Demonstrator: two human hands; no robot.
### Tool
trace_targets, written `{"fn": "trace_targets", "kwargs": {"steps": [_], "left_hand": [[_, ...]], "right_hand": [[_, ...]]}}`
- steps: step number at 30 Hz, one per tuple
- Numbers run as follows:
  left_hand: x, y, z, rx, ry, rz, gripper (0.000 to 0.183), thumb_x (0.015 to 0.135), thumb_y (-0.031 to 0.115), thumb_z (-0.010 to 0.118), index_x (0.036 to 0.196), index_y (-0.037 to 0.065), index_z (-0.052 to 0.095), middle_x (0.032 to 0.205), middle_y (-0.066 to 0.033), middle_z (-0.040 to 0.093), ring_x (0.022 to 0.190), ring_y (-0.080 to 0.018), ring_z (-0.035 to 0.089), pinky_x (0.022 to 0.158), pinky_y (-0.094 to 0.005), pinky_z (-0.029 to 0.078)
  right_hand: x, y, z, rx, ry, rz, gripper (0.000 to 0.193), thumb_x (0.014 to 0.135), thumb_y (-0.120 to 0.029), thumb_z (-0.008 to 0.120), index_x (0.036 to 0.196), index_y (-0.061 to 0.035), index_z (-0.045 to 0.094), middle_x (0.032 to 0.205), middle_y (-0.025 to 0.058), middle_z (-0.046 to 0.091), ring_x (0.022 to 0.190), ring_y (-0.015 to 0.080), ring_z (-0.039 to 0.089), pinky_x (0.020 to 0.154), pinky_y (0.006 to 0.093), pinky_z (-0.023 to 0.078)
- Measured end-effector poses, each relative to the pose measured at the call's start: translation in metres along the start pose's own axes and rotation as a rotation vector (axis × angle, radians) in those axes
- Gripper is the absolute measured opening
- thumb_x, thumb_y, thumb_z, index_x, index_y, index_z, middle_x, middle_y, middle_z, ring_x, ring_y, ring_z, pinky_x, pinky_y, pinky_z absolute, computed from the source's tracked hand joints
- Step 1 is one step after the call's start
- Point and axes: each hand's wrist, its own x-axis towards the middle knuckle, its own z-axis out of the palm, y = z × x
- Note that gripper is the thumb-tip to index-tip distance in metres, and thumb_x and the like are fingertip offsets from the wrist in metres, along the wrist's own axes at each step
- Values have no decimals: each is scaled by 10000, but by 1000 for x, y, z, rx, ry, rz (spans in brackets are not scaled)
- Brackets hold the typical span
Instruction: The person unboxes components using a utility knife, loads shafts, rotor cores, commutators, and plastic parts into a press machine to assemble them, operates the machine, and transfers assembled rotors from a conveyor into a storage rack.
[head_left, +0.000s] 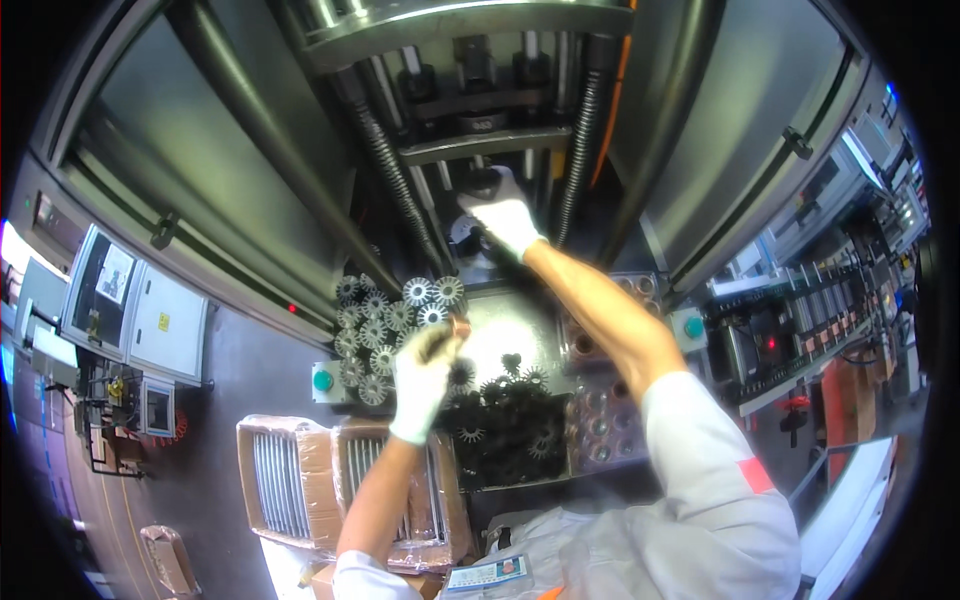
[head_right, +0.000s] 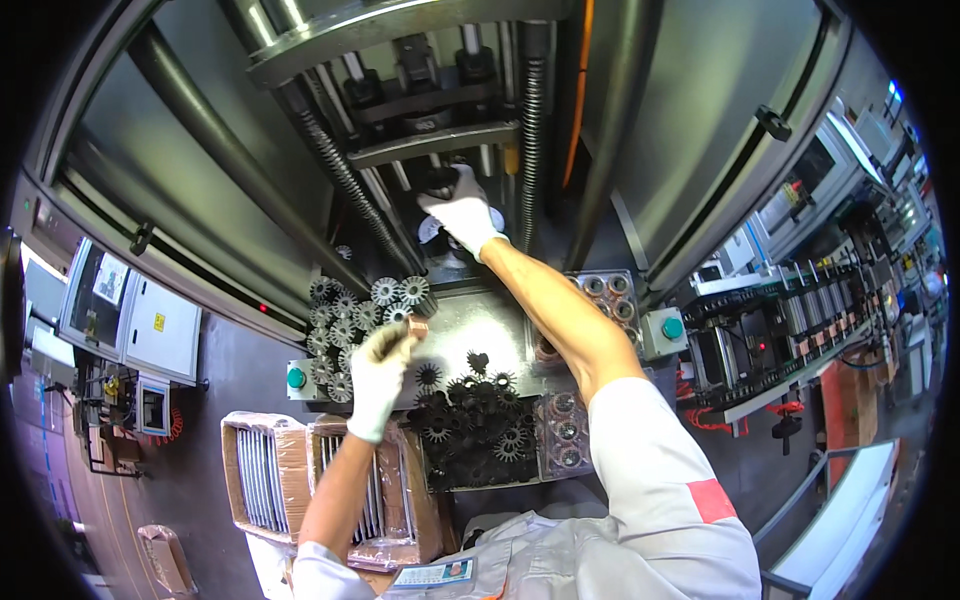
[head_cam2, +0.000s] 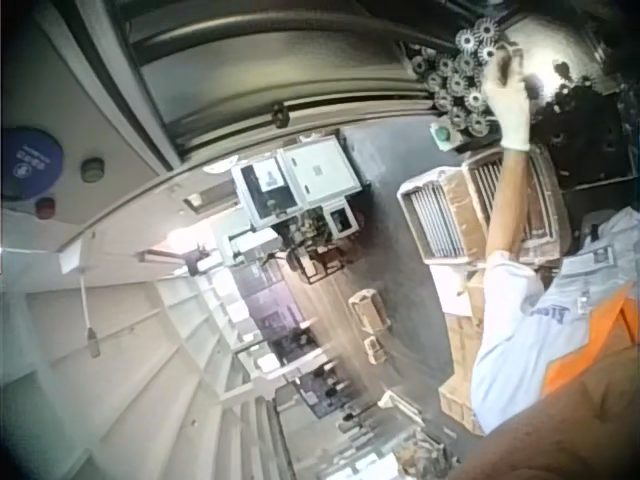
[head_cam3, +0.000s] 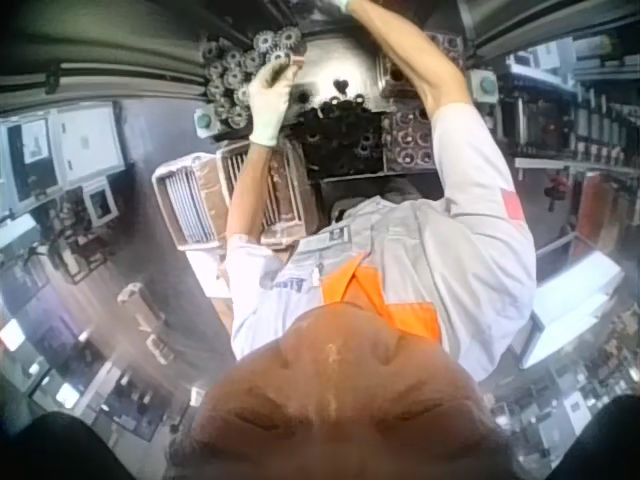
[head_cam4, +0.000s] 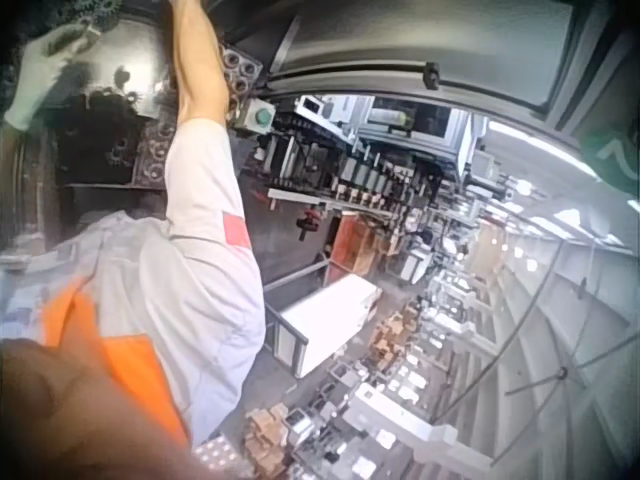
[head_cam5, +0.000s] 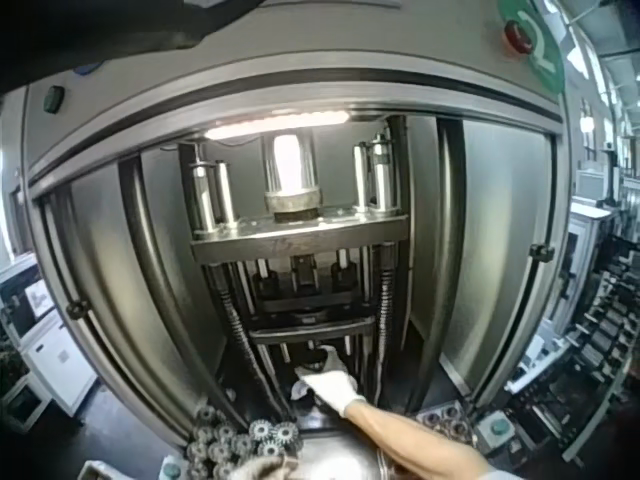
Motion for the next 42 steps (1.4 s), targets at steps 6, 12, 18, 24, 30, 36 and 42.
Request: {"fn": "trace_targets", "kwargs": {"steps": [6, 12, 18, 24, 30, 36, 42], "left_hand": [[98, -19, 29, 721, 92, 645, 157, 943, 155, 671, 1048, 38, 669, 1074, -164, 683, 856, -326, 680, 777, -384, 549], [152, -30, 74, 1337, -2, 673, 148, 934, 198, 676, 1049, 106, 671, 1126, -178, 642, 846, -378, 679, 687, -463, 554], [181, -20, 100, 1157, -220, 565, 185, 913, 203, 708, 1025, 66, 760, 963, -173, 728, 923, -378, 690, 927, -422, 536], [214, -74, 80, 822, -93, 320, 459, 847, 162, 810, 1230, -33, 650, 1046, -109, 764, 938, -180, 705, 863, -320, 529], [181, -67, 101, 1369, -54, 404, 580, 881, 466, 742, 1229, 7, 667, 1091, -228, 707, 1004, -400, 680, 898, -436, 527], [171, -55, 74, 1300, -266, 777, 416, 918, 250, 687, 1310, 125, 629, 1283, -240, 641, 901, -393, 712, 769, -424, 593], [164, -56, 68, 1333, -147, 556, 280, 936, 197, 605, 1192, 98, 658, 1232, -216, 666, 937, -380, 702, 782, -447, 578]], "right_hand": [[-98, -52, -99, -148, -708, 113, 559, 837, -408, 768, 1200, -14, 609, 1030, 170, 688, 925, 270, 676, 757, 409, 528], [-198, -62, -328, -734, -680, 447, 759, 740, -540, 737, 1230, 15, 568, 1114, 266, 675, 1010, 380, 684, 867, 434, 534], [-190, 48, -531, -1279, 80, 629, 664, 752, -523, 685, 1166, -19, 560, 1081, 254, 700, 1022, 398, 688, 909, 462, 525], [-156, 85, -582, -1194, -155, 910, 782, 754, -516, 702, 1325, -6, 544, 1304, 247, 634, 1205, 368, 624, 998, 440, 488], [-178, 126, -603, -949, -142, 683, 955, 754, -609, 746, 1438, -5, 460, 1374, 295, 562, 1280, 412, 554, 1059, 435, 448], [-230, 37, -517, -1042, 140, -38, 398, 917, -58, 665, 1305, 0, 601, 1251, 195, 631, 1153, 361, 615, 1022, 418, 477], [-213, -45, -245, -483, -541, -466, 312, 865, -244, 690, 1131, -80, 692, 1078, 114, 701, 1012, 330, 661, 973, 443, 468]]}}
